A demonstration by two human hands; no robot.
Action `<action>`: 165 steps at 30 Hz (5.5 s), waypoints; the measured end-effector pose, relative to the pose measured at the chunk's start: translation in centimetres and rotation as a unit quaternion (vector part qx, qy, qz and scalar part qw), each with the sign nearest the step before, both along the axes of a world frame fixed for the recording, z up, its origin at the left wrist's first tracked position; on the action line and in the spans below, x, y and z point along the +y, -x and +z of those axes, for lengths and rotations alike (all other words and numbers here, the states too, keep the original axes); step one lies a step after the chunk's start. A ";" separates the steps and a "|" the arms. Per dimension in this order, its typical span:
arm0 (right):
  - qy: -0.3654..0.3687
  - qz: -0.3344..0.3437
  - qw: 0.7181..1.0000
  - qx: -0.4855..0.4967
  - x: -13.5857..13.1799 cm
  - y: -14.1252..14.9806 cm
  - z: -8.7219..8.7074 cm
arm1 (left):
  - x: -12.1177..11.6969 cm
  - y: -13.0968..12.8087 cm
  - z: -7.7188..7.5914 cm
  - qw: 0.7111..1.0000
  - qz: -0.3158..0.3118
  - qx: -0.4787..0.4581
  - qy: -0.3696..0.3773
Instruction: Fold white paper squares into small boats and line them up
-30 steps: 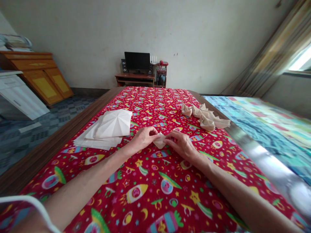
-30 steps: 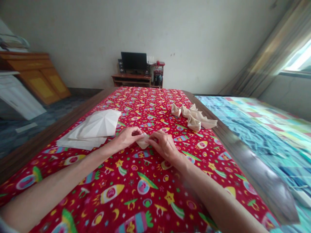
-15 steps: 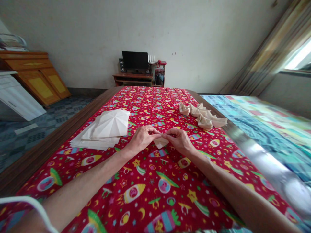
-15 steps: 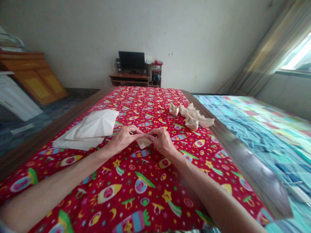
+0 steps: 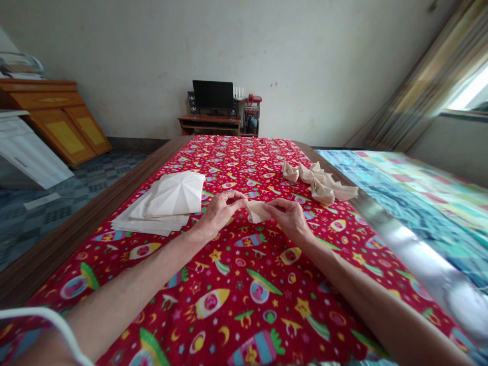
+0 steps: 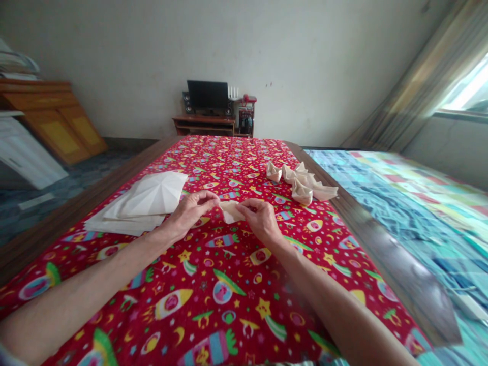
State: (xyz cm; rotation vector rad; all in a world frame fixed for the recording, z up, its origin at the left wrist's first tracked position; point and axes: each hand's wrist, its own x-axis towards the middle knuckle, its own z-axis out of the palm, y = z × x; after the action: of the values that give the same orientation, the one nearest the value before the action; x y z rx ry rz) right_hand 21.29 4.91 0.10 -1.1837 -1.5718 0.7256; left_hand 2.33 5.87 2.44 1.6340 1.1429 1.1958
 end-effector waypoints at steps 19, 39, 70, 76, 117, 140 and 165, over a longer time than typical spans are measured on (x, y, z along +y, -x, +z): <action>-0.050 -0.114 0.958 -0.258 1.5 -2.2 -1.1 | 2.2 2.1 -3.2 0.931 0.079 0.323 -0.149; -0.085 -0.162 0.845 -0.503 0.4 -1.0 -0.9 | -1.2 0.2 -3.5 0.789 -0.158 0.509 -0.305; -0.130 -0.015 0.861 -0.492 -2.6 -2.1 0.0 | -2.0 2.7 -2.1 0.833 -0.048 0.488 -0.256; -0.155 -0.036 0.887 -0.434 -0.4 -2.0 -0.6 | 0.0 2.7 -3.3 0.873 -0.021 0.387 -0.295; 0.012 -0.054 0.972 -0.229 -1.1 0.2 -0.2 | -0.3 -1.9 -3.5 0.963 -0.025 0.240 -0.121; -0.216 -0.045 0.933 -0.286 -3.7 0.4 1.1 | -0.9 -0.9 -1.6 0.982 -0.164 0.067 0.061; -0.105 -0.180 0.920 -0.333 1.5 -6.3 5.6 | -0.8 -1.7 -3.1 0.989 -0.091 0.023 0.117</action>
State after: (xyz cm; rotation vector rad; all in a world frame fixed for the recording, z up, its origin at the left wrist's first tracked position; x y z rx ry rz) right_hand 27.58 6.37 5.70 -1.5926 -1.8335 -0.1154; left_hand 4.06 5.05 -0.66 1.5547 1.0916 0.8774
